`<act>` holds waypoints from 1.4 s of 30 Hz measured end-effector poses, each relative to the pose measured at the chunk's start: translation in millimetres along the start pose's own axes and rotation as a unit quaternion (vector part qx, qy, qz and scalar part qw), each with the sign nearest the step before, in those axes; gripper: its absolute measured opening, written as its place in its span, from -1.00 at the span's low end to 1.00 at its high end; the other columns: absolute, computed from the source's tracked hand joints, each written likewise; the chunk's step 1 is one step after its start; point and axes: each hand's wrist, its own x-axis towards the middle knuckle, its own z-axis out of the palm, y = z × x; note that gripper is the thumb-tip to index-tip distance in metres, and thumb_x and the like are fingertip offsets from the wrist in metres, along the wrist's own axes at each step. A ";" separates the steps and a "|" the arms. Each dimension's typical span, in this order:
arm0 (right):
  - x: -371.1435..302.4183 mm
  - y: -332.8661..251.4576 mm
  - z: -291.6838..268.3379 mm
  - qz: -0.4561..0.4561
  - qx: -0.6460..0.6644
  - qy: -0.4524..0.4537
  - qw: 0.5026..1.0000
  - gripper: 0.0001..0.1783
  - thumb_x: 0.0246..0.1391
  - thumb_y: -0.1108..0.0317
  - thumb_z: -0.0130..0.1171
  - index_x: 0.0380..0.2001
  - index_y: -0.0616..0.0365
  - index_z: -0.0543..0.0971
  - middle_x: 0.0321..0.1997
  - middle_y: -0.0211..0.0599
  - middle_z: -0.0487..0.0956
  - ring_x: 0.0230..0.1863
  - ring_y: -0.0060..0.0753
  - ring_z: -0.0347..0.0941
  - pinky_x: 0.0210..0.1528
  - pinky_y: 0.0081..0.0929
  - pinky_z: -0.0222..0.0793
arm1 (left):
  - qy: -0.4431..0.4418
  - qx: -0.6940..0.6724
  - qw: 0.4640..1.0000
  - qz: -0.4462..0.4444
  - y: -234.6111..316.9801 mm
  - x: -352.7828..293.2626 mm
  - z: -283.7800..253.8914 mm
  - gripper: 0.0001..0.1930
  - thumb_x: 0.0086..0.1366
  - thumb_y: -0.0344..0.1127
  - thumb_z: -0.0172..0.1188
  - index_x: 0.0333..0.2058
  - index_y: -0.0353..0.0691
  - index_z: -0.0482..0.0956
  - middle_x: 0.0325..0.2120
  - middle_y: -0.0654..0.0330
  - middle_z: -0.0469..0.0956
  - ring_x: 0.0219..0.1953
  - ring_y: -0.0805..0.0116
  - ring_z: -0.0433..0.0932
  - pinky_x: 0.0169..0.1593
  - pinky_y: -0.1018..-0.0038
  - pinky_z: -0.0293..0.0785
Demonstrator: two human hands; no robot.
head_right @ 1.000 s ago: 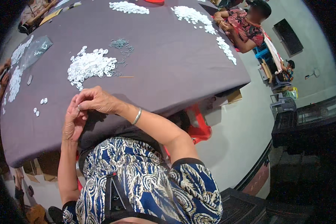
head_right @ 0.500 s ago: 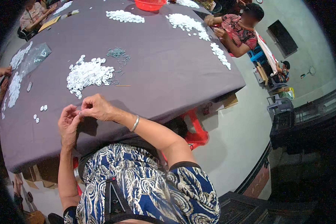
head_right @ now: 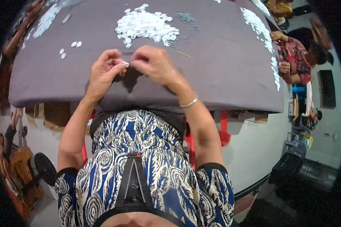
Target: Sorting small white plastic components on a table in a manufacturing setting.
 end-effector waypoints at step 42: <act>20.9 -4.4 17.5 0.137 0.232 -0.014 0.963 -0.88 0.15 0.38 0.14 -0.32 0.19 0.57 -0.50 -0.64 0.43 -0.49 -0.81 0.23 -0.46 -0.77 0.17 | 0.040 0.051 0.997 0.047 -14.9 4.8 -0.8 -0.68 0.23 -0.50 0.17 -0.05 -0.27 0.34 -0.44 0.34 0.44 -0.44 0.64 0.42 -0.39 0.69 0.40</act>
